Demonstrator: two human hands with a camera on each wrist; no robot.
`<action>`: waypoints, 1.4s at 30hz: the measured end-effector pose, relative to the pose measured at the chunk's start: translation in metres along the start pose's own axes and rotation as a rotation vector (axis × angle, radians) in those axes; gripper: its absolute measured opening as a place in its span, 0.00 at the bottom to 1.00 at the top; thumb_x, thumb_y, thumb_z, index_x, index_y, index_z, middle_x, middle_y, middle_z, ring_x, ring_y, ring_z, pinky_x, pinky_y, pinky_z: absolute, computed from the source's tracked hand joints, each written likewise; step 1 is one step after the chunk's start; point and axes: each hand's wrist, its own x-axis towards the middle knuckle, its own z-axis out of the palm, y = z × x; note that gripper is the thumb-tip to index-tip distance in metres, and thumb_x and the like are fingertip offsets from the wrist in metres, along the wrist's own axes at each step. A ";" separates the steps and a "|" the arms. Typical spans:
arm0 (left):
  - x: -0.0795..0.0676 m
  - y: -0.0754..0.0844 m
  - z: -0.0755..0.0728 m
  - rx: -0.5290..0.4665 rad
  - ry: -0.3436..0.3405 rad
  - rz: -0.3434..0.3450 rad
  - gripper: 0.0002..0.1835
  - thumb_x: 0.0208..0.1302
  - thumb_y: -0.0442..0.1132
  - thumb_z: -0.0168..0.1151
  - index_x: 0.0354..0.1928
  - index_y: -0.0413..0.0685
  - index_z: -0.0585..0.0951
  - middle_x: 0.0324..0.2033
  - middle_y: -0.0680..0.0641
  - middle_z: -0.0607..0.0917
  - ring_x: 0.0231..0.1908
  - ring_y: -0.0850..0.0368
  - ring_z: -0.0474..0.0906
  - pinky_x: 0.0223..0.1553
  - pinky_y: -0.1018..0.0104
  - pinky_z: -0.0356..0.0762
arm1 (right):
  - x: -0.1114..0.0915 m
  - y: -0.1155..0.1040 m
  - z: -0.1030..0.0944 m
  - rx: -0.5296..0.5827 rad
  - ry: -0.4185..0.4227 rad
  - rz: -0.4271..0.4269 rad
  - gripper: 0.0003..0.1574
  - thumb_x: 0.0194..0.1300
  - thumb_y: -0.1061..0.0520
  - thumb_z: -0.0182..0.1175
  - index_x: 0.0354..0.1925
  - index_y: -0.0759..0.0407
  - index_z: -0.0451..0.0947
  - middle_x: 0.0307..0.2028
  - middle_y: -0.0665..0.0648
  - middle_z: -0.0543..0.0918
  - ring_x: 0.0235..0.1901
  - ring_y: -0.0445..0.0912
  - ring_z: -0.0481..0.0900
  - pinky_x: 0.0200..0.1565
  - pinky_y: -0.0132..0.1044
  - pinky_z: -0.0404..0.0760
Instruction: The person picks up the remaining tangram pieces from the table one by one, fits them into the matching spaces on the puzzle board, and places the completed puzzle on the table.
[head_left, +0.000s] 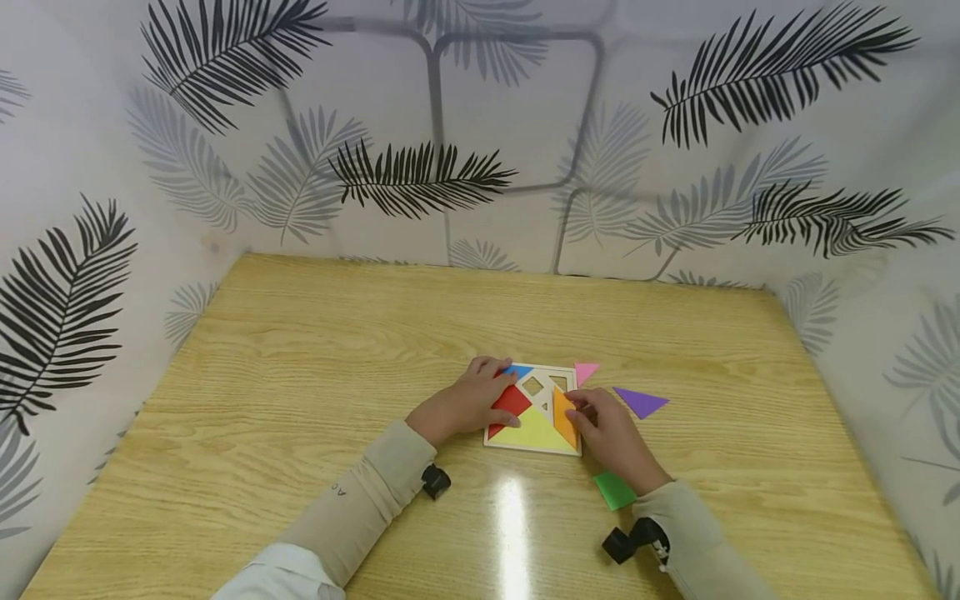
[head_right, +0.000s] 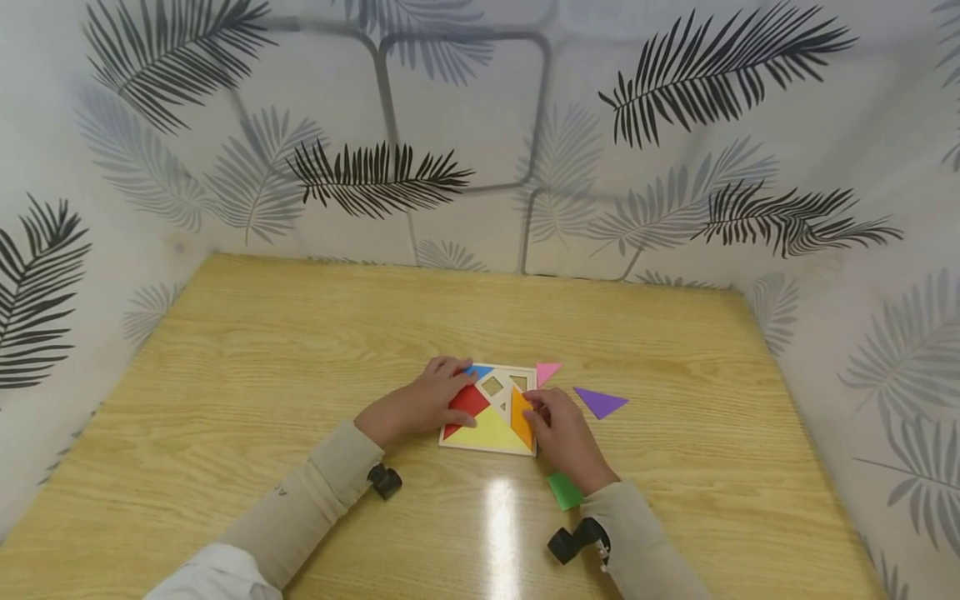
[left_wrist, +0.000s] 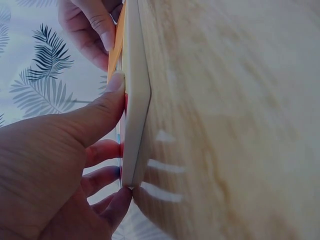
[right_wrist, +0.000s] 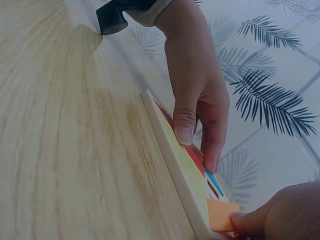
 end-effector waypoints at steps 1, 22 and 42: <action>0.000 0.000 0.000 -0.002 0.001 0.001 0.41 0.60 0.60 0.56 0.70 0.48 0.59 0.70 0.46 0.51 0.67 0.48 0.44 0.63 0.59 0.56 | 0.000 0.001 0.001 -0.002 -0.001 0.003 0.15 0.64 0.62 0.58 0.50 0.65 0.77 0.37 0.56 0.76 0.35 0.46 0.74 0.38 0.40 0.76; -0.003 0.001 -0.003 -0.038 0.010 0.020 0.40 0.61 0.57 0.57 0.70 0.45 0.60 0.70 0.45 0.51 0.67 0.47 0.45 0.63 0.57 0.55 | -0.001 0.001 0.003 -0.013 0.026 0.004 0.16 0.63 0.62 0.59 0.50 0.65 0.78 0.35 0.55 0.75 0.34 0.46 0.74 0.37 0.40 0.75; -0.003 0.002 -0.002 -0.050 0.009 0.020 0.40 0.61 0.57 0.57 0.70 0.45 0.60 0.70 0.45 0.52 0.66 0.48 0.45 0.63 0.58 0.56 | -0.005 0.004 0.006 -0.057 0.028 0.014 0.17 0.64 0.62 0.59 0.51 0.61 0.79 0.34 0.53 0.73 0.31 0.43 0.69 0.33 0.33 0.72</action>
